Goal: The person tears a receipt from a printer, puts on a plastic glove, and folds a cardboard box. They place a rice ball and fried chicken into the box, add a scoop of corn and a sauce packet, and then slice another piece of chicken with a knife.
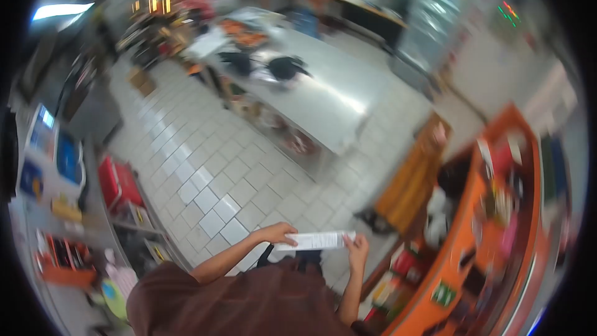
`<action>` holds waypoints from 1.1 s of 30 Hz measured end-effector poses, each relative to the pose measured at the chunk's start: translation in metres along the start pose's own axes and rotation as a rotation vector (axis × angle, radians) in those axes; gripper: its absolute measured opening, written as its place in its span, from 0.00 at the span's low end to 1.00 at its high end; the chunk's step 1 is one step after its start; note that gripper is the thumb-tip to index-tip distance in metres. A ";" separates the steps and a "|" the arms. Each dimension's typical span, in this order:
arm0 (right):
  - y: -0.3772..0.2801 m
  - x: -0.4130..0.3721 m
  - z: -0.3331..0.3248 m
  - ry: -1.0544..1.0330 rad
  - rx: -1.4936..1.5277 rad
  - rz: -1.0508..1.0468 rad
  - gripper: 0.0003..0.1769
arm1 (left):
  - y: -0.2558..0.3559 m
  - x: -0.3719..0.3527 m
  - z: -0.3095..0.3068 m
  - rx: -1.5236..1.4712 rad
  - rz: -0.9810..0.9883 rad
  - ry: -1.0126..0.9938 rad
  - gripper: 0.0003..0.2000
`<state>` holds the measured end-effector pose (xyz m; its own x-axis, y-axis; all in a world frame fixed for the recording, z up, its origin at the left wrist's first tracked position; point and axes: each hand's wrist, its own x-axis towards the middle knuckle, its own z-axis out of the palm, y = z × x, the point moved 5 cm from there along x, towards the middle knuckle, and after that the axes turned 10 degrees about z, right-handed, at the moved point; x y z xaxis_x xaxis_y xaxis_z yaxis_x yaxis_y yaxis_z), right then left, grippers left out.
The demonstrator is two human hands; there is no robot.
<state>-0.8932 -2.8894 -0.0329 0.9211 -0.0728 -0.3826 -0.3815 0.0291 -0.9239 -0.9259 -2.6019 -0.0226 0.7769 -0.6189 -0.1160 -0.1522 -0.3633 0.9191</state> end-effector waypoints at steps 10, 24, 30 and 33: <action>-0.062 0.145 0.330 -0.361 -0.239 0.052 0.16 | -0.190 -0.133 -0.282 -0.314 -0.205 0.908 0.12; -0.099 0.229 1.025 -1.350 -0.225 0.174 0.09 | -0.281 -0.493 -0.620 -0.647 -0.060 1.748 0.11; -0.127 0.240 1.199 -1.521 -0.378 0.160 0.12 | -0.384 -0.582 -0.791 -0.848 0.053 1.898 0.08; -0.130 0.266 1.259 -1.265 -0.345 0.293 0.10 | -0.428 -0.604 -0.901 -0.771 -0.055 1.733 0.08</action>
<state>-0.4997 -1.6577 -0.0155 0.1706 0.8630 -0.4755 -0.4032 -0.3792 -0.8328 -0.7799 -1.4451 -0.0068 0.5180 0.8432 -0.1438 -0.2217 0.2947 0.9295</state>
